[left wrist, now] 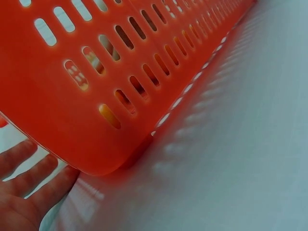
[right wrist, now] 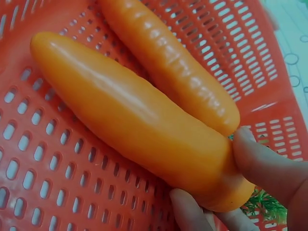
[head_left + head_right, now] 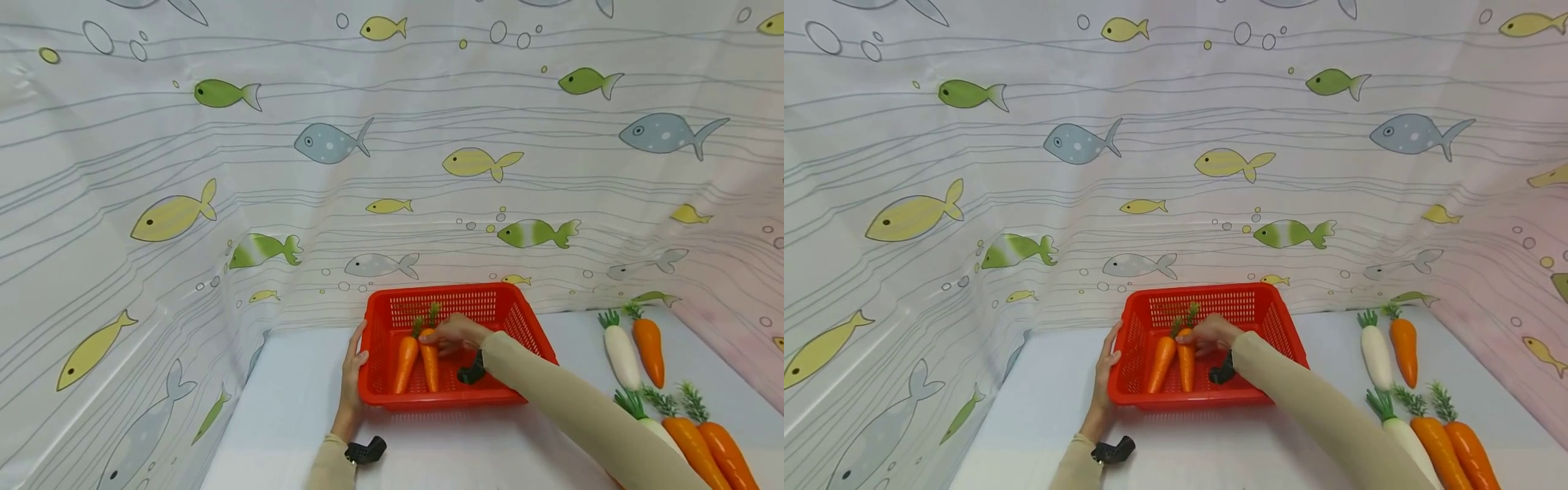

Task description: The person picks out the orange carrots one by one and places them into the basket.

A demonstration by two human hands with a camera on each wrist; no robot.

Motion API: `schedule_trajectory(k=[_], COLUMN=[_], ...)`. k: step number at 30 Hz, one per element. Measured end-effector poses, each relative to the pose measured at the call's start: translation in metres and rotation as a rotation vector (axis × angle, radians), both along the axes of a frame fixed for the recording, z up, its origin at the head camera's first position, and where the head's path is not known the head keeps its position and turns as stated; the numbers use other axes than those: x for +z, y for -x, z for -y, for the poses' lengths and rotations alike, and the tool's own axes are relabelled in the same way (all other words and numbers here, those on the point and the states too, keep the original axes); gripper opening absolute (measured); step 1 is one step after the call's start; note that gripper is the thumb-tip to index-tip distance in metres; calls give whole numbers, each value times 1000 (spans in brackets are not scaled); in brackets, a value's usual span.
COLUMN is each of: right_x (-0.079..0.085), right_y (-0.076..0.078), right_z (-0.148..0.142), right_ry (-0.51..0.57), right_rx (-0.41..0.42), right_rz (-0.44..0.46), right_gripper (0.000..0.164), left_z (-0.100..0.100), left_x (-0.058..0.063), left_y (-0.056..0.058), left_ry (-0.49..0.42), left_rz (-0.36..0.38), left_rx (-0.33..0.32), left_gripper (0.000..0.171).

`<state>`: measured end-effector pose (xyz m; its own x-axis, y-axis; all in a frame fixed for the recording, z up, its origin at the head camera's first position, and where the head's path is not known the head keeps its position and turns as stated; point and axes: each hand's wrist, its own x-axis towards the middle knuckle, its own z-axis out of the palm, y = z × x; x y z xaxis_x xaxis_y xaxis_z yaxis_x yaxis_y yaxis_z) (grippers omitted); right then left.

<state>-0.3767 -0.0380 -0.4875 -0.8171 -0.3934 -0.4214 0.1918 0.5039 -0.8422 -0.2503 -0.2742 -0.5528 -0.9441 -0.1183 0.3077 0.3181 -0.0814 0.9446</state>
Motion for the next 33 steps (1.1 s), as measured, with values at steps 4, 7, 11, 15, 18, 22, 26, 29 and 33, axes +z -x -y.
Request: schedule_trajectory(k=[4, 7, 11, 15, 18, 22, 26, 29, 33], right_x=[0, -2, -6, -7, -5, -2, -1, -2, -4], right_y=[1, 1, 2, 1, 0, -2, -1, 1, 3], right_z=[6, 11, 18, 24, 26, 25, 25, 26, 27], right_ry=[14, 41, 63, 35, -20, -98, -111, -76, -37], right_rx=[36, 44, 41, 67, 91, 131, 152, 151, 144], right_rz=[-28, -50, -80, -120, -142, -144, -135, -163, -176], right_gripper=[38, 31, 41, 36, 37, 36, 38, 47, 75], left_z=[1, 0, -1, -2, -3, -3, -2, -1, -1], left_x=[0, -1, -2, -1, 0, 1, 1, 1, 0], left_y=[0, 0, -1, -1, -1, -1, 0, 1, 0], left_ry=[-3, -4, 10, 14, 5, 8, 12, 13, 16], left_rz=[-1, -7, -12, -24, -31, -27, -22, -23, -20], left_rx=[7, 7, 23, 21, 3, 4, 4, 6, 14], left_gripper=[66, 66, 66, 65, 66, 66, 66, 66, 67])
